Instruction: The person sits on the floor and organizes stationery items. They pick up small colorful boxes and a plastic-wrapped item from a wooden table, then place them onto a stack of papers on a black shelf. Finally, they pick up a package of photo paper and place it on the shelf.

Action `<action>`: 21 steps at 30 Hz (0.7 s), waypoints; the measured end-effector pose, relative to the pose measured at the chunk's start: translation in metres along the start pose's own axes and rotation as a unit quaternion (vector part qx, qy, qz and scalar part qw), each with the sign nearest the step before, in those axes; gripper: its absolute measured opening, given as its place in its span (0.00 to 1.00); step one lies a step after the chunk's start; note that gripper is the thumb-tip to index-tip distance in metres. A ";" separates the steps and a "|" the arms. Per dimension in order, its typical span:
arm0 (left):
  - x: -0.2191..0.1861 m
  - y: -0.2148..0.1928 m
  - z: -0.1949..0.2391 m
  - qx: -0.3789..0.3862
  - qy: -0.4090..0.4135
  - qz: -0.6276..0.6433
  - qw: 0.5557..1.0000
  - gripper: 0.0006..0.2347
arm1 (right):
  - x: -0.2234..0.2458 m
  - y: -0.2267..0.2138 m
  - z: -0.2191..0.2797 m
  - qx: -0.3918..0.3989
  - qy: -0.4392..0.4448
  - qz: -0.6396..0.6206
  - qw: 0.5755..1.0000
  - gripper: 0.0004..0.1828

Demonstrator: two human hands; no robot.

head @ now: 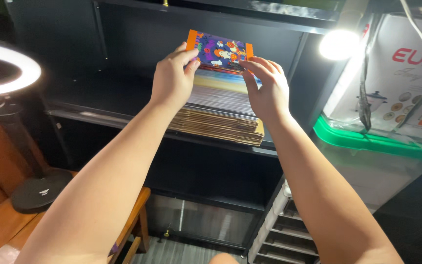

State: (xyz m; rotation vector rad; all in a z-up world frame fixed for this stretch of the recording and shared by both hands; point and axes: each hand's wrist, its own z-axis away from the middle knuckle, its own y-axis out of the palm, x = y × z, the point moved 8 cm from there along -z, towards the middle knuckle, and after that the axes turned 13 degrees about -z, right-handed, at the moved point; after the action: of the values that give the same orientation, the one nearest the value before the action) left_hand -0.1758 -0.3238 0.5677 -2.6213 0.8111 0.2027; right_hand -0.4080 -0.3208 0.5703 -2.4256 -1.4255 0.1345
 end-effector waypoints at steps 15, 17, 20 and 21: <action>0.056 0.081 -0.040 0.084 -0.102 -0.095 0.987 0.09 | -0.077 0.023 -0.017 0.025 0.156 0.032 0.987 0.11; 0.059 0.084 -0.042 0.090 -0.104 -0.095 0.986 0.09 | -0.083 0.027 -0.017 0.034 0.168 0.036 0.985 0.11; 0.063 0.092 -0.042 0.105 -0.111 -0.102 0.983 0.09 | -0.093 0.030 -0.015 0.046 0.196 0.036 0.979 0.11; 0.065 0.095 -0.041 0.110 -0.119 -0.108 0.981 0.08 | -0.096 0.032 -0.015 0.050 0.211 0.032 0.976 0.10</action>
State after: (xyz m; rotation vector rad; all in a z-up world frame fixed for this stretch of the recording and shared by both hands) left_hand -0.1753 -0.4457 0.5588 -2.3946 0.4365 0.3371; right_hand -0.4255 -0.4214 0.5668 -2.2444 -1.1227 -0.2737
